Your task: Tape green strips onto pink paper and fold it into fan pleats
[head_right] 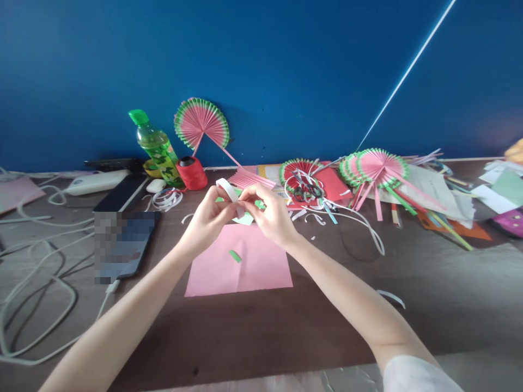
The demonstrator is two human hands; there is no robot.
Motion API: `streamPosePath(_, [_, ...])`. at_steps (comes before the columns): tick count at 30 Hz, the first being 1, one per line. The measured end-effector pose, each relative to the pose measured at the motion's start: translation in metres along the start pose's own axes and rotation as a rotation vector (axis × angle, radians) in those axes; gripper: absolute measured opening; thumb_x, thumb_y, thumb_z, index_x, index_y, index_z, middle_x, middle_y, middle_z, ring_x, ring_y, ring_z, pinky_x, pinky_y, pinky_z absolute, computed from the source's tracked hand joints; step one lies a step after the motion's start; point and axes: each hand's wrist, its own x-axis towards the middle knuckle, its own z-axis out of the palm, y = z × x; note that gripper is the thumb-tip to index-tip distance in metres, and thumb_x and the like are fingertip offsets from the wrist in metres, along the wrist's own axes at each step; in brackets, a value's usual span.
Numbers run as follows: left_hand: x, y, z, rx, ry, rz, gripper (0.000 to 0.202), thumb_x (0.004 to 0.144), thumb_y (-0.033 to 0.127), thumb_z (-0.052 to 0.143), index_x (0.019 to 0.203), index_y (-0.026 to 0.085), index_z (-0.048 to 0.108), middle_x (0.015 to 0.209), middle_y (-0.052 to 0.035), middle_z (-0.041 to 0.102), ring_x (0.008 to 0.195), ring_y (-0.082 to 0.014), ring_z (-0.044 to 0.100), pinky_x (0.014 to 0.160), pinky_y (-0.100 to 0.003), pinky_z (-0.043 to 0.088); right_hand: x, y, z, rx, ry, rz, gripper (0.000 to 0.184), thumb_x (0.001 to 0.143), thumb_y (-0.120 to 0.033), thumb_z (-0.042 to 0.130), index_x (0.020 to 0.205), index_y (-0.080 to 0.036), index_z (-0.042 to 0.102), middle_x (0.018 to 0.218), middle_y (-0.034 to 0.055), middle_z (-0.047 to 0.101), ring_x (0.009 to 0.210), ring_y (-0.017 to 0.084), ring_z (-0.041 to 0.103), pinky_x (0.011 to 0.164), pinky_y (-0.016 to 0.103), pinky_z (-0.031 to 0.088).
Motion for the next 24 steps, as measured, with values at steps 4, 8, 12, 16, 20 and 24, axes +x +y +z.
streamPosePath(4, [-0.0005, -0.0022, -0.0002, 0.021, 0.027, 0.010, 0.017, 0.078, 0.025, 0.055, 0.078, 0.020, 0.039, 0.064, 0.0040, 0.054, 0.063, -0.0109, 0.057, 0.059, -0.024, 0.045, -0.0018, -0.0022, 0.0021, -0.063, 0.010, -0.031, 0.007, 0.083, -0.026, 0.055, 0.080, -0.020, 0.056, 0.082, 0.0022, 0.060, 0.075, 0.014, 0.057, 0.068, 0.028, 0.048])
streamPosePath(8, [-0.0021, -0.0022, 0.0002, 0.095, 0.063, 0.020, 0.018, 0.078, 0.024, 0.056, 0.077, 0.020, 0.039, 0.060, 0.0045, 0.054, 0.061, -0.0113, 0.056, 0.057, -0.023, 0.042, -0.0032, -0.0054, 0.0043, -0.178, 0.034, -0.129, 0.006, 0.085, -0.019, 0.050, 0.079, -0.020, 0.052, 0.077, 0.0016, 0.058, 0.076, 0.015, 0.056, 0.069, 0.029, 0.046])
streamPosePath(12, [-0.0036, 0.0003, 0.0009, 0.153, 0.048, 0.023, 0.016, 0.080, 0.026, 0.053, 0.078, 0.021, 0.037, 0.058, 0.0050, 0.053, 0.057, -0.0104, 0.053, 0.054, -0.023, 0.039, -0.0041, -0.0057, 0.0052, -0.291, 0.052, -0.215, 0.009, 0.086, -0.015, 0.046, 0.081, -0.022, 0.049, 0.079, 0.0020, 0.056, 0.076, 0.015, 0.055, 0.069, 0.030, 0.045])
streamPosePath(16, [-0.0039, 0.0022, 0.0006, 0.177, 0.021, 0.026, 0.014, 0.081, 0.025, 0.050, 0.078, 0.021, 0.038, 0.056, 0.0058, 0.049, 0.056, -0.0100, 0.051, 0.053, -0.022, 0.037, -0.0045, -0.0028, 0.0045, -0.359, 0.029, -0.298, 0.011, 0.087, -0.013, 0.042, 0.083, -0.023, 0.046, 0.080, 0.0023, 0.055, 0.077, 0.016, 0.053, 0.070, 0.031, 0.044])
streamPosePath(20, [-0.0028, 0.0029, 0.0004, 0.110, -0.008, 0.008, 0.013, 0.081, 0.023, 0.050, 0.078, 0.020, 0.037, 0.057, 0.0057, 0.051, 0.054, -0.0083, 0.049, 0.052, -0.021, 0.038, -0.0043, -0.0005, 0.0027, -0.415, -0.019, -0.353, 0.012, 0.088, -0.012, 0.039, 0.085, -0.023, 0.044, 0.081, 0.0029, 0.052, 0.077, 0.016, 0.051, 0.071, 0.032, 0.043])
streamPosePath(24, [-0.0009, 0.0045, 0.0008, -0.055, -0.048, -0.052, 0.014, 0.082, 0.024, 0.050, 0.077, 0.019, 0.037, 0.056, 0.0054, 0.054, 0.055, -0.0087, 0.055, 0.060, -0.025, 0.045, -0.0037, 0.0003, 0.0007, -0.429, -0.043, -0.371, 0.011, 0.089, -0.013, 0.039, 0.084, -0.022, 0.042, 0.080, 0.0031, 0.051, 0.077, 0.016, 0.050, 0.070, 0.032, 0.043])
